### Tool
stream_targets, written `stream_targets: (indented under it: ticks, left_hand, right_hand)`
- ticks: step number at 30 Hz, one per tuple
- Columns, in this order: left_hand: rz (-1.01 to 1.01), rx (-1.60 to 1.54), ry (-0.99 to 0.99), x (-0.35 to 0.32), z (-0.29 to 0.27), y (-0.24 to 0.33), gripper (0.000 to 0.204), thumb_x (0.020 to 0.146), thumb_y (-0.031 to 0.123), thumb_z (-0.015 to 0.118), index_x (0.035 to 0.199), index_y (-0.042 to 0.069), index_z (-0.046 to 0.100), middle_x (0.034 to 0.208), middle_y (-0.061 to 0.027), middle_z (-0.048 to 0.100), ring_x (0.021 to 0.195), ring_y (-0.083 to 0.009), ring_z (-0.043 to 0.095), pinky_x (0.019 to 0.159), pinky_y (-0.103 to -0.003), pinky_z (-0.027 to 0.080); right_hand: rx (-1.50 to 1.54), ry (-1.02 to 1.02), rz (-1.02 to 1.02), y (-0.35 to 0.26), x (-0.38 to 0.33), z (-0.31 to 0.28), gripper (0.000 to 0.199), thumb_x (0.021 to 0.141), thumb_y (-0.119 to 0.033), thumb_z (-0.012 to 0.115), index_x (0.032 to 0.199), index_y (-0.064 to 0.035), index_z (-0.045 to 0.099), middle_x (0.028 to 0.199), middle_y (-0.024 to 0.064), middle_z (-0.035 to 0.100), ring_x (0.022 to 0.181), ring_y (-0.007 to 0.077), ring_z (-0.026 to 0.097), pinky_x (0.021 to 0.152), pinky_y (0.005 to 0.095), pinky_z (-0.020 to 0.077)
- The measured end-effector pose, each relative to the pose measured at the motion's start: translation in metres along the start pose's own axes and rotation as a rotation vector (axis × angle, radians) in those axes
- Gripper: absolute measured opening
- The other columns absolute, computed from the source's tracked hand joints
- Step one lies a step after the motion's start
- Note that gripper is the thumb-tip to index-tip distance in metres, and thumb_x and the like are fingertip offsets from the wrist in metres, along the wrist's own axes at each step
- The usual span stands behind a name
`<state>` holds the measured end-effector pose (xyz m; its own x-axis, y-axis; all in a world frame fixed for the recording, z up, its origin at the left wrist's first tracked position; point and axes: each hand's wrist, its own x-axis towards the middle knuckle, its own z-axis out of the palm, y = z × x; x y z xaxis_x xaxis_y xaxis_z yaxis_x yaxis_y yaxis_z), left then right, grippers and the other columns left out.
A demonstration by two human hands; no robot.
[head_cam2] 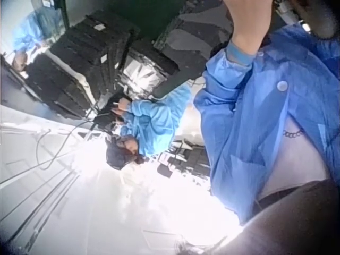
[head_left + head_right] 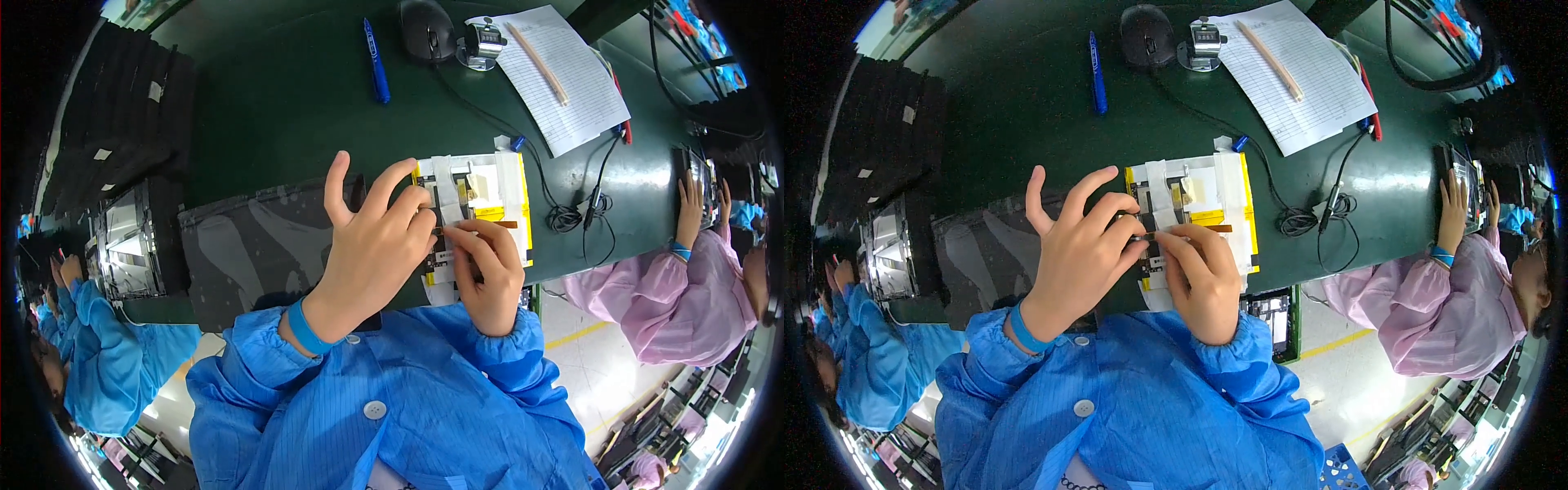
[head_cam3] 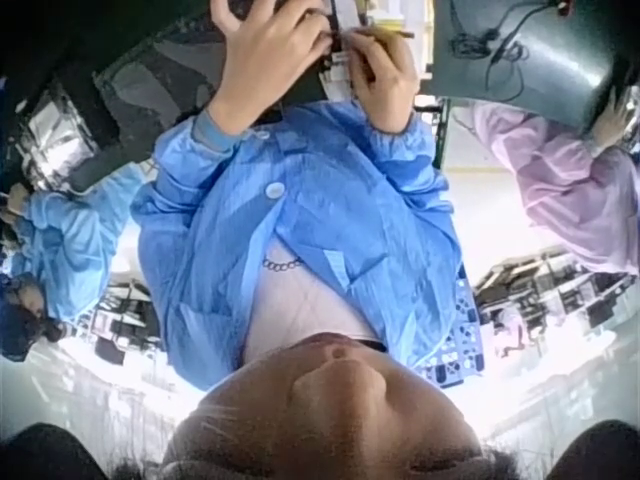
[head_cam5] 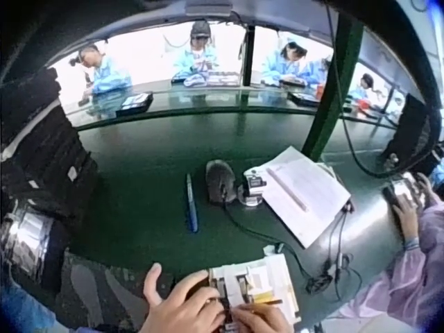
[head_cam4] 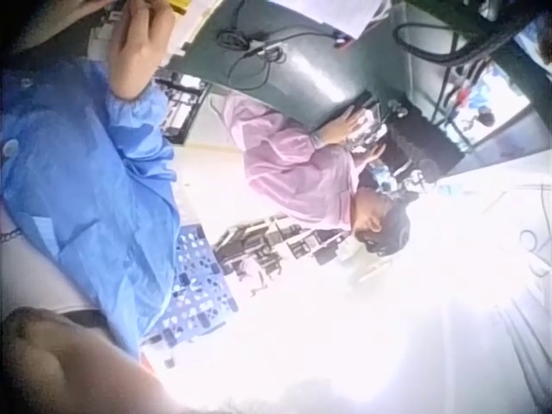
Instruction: The person assembles and tests tablet screen components, including a tablet, tablet screen, ribbon cable, chassis, and battery, at a workstation. The person uses a pen, tweezers, and stylus for precise manipulation.
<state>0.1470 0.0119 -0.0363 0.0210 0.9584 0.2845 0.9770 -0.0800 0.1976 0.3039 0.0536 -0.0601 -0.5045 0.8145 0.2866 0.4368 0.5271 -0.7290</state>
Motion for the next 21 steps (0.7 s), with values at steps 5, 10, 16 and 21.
stream_targets:
  ticks: [5,10,16,21]
  left_hand:
    - [0.027,0.028,0.001,-0.001,0.003,-0.002,0.013,0.068,0.019,0.074,0.072,0.016,0.062,0.093,0.0049,0.057,0.119,-0.019,0.045,0.103,-0.064,0.006]
    - [0.041,0.045,0.013,-0.002,0.005,-0.001,0.012,0.069,0.018,0.073,0.072,0.015,0.062,0.093,0.0048,0.057,0.119,-0.0191,0.044,0.102,-0.065,0.006]
    - [0.009,-0.007,0.006,-0.005,0.001,0.002,0.01,0.07,0.018,0.071,0.075,0.015,0.063,0.098,0.0026,0.057,0.12,-0.0198,0.044,0.102,-0.065,0.006]
    - [-0.08,-0.194,0.048,-0.008,-0.033,0.0,0.029,0.076,0.025,0.064,0.103,0.014,0.064,0.114,-0.0024,0.057,0.116,-0.0222,0.048,0.107,-0.057,0.009]
  right_hand:
    - [-0.051,-0.045,-0.07,0.003,-0.001,0.001,0.033,0.068,0.007,0.063,0.099,-0.005,0.066,0.101,0.0104,0.057,0.078,0.0241,0.056,0.069,0.0328,0.0486]
    - [-0.188,-0.092,-0.156,0.002,-0.002,0.0,0.042,0.065,0.006,0.062,0.105,-0.0061,0.065,0.104,0.0111,0.055,0.078,0.0233,0.054,0.069,0.033,0.0484]
    - [-0.308,-0.156,-0.227,-0.001,0.003,-0.002,0.036,0.069,0.002,0.058,0.104,-0.0028,0.063,0.104,0.012,0.054,0.082,0.024,0.054,0.072,0.0325,0.0479]
    - [-0.253,-0.153,-0.234,0.0,0.029,-0.023,0.037,0.066,0.003,0.059,0.103,-0.0032,0.063,0.105,0.0131,0.056,0.089,0.0278,0.055,0.076,0.0362,0.0472]
